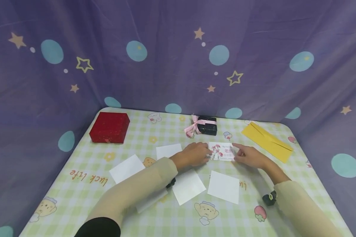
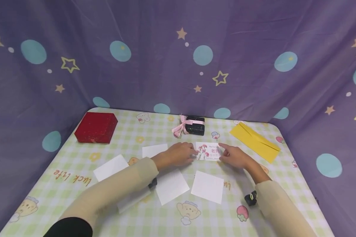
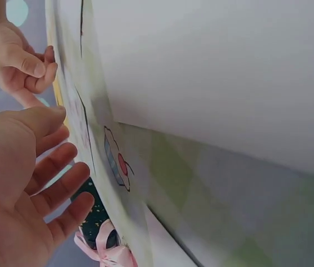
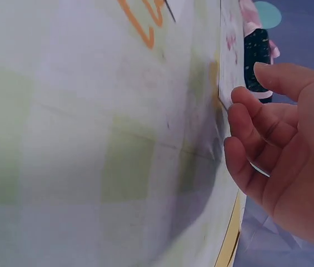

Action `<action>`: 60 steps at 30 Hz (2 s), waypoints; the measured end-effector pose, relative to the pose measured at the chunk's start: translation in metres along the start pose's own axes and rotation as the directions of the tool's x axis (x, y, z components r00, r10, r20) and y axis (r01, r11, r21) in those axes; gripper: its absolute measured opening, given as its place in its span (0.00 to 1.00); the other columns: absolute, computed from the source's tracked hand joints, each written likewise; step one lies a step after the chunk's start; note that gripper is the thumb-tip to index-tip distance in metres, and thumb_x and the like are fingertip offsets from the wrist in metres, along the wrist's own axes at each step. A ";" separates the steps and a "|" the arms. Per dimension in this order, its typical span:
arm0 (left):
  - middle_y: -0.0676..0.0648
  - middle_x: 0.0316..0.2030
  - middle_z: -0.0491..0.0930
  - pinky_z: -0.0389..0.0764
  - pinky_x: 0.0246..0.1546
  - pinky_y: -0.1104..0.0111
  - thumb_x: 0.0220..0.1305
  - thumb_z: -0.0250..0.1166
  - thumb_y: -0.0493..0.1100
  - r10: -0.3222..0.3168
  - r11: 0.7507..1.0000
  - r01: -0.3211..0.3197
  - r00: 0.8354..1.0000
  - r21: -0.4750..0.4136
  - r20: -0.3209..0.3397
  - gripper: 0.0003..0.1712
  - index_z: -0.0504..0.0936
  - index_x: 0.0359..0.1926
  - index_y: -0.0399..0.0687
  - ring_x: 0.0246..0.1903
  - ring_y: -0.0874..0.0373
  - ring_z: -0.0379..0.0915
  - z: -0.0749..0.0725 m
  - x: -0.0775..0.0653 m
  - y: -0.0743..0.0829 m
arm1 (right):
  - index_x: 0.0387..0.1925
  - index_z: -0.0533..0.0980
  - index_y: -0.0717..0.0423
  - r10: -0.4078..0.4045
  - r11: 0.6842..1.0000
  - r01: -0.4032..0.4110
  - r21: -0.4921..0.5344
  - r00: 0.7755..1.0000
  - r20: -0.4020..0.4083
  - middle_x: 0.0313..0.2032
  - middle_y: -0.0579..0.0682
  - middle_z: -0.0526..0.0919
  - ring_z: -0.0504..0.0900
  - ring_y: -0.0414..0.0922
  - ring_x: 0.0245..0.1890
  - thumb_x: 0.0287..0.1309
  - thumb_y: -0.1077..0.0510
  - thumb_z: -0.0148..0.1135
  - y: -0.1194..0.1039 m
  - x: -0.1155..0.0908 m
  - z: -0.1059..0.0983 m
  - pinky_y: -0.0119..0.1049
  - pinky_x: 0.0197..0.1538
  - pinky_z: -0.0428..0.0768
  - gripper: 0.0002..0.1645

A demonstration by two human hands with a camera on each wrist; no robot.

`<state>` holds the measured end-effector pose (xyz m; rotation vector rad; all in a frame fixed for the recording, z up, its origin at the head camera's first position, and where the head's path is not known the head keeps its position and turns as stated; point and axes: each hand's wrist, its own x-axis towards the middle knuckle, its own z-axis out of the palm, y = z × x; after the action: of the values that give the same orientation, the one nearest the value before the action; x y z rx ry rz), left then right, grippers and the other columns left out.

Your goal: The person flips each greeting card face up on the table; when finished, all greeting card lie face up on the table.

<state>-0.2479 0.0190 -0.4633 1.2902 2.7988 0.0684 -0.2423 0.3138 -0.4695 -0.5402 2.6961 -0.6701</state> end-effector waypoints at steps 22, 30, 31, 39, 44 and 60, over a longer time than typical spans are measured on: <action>0.53 0.56 0.77 0.75 0.46 0.70 0.63 0.68 0.66 0.014 1.000 -0.012 0.992 -0.020 0.128 0.31 0.81 0.60 0.56 0.50 0.60 0.72 0.009 -0.035 0.053 | 0.58 0.82 0.50 -0.165 0.977 0.171 0.128 0.985 -0.058 0.30 0.36 0.80 0.73 0.29 0.27 0.57 0.52 0.74 -0.010 -0.065 0.041 0.27 0.32 0.75 0.26; 0.53 0.58 0.76 0.75 0.48 0.69 0.61 0.67 0.69 -0.008 0.999 0.002 0.991 0.045 0.132 0.34 0.80 0.62 0.57 0.50 0.60 0.71 0.013 -0.034 0.060 | 0.57 0.83 0.48 -0.115 0.978 0.124 0.167 0.991 -0.066 0.31 0.37 0.76 0.71 0.31 0.27 0.55 0.51 0.76 -0.010 -0.074 0.054 0.28 0.31 0.73 0.27; 0.53 0.58 0.76 0.75 0.48 0.69 0.61 0.67 0.68 -0.008 0.999 0.002 0.991 0.048 0.130 0.34 0.80 0.62 0.56 0.51 0.60 0.71 0.013 -0.034 0.060 | 0.57 0.83 0.48 -0.116 0.977 0.126 0.170 0.991 -0.070 0.31 0.37 0.76 0.70 0.31 0.27 0.55 0.52 0.76 -0.010 -0.075 0.055 0.27 0.31 0.73 0.27; 0.52 0.56 0.76 0.75 0.48 0.70 0.61 0.68 0.68 -0.013 0.999 0.008 0.993 0.043 0.121 0.34 0.80 0.61 0.56 0.51 0.60 0.71 0.013 -0.033 0.061 | 0.53 0.85 0.49 -0.144 0.968 0.161 0.194 0.985 -0.099 0.31 0.39 0.76 0.71 0.32 0.28 0.54 0.53 0.76 -0.009 -0.078 0.059 0.28 0.31 0.74 0.24; 0.52 0.55 0.76 0.76 0.50 0.69 0.60 0.68 0.69 -0.023 1.000 0.021 0.993 0.017 0.119 0.35 0.78 0.62 0.56 0.51 0.60 0.71 0.015 -0.030 0.059 | 0.51 0.85 0.46 -0.124 0.969 0.142 0.204 0.987 -0.097 0.31 0.38 0.78 0.73 0.32 0.29 0.53 0.53 0.77 -0.007 -0.078 0.059 0.28 0.33 0.75 0.22; 0.54 0.50 0.77 0.73 0.51 0.69 0.47 0.80 0.64 -0.108 0.980 0.137 0.975 -0.143 0.193 0.36 0.79 0.55 0.56 0.48 0.61 0.68 0.007 -0.018 0.056 | 0.52 0.82 0.54 -0.001 0.949 0.012 0.316 0.999 -0.035 0.34 0.47 0.75 0.72 0.36 0.35 0.52 0.60 0.75 -0.017 -0.069 0.059 0.28 0.39 0.72 0.24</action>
<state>-0.1935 0.0421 -0.4657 1.0311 2.6487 0.1508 -0.1541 0.3063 -0.4968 -0.4563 2.5433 -1.0970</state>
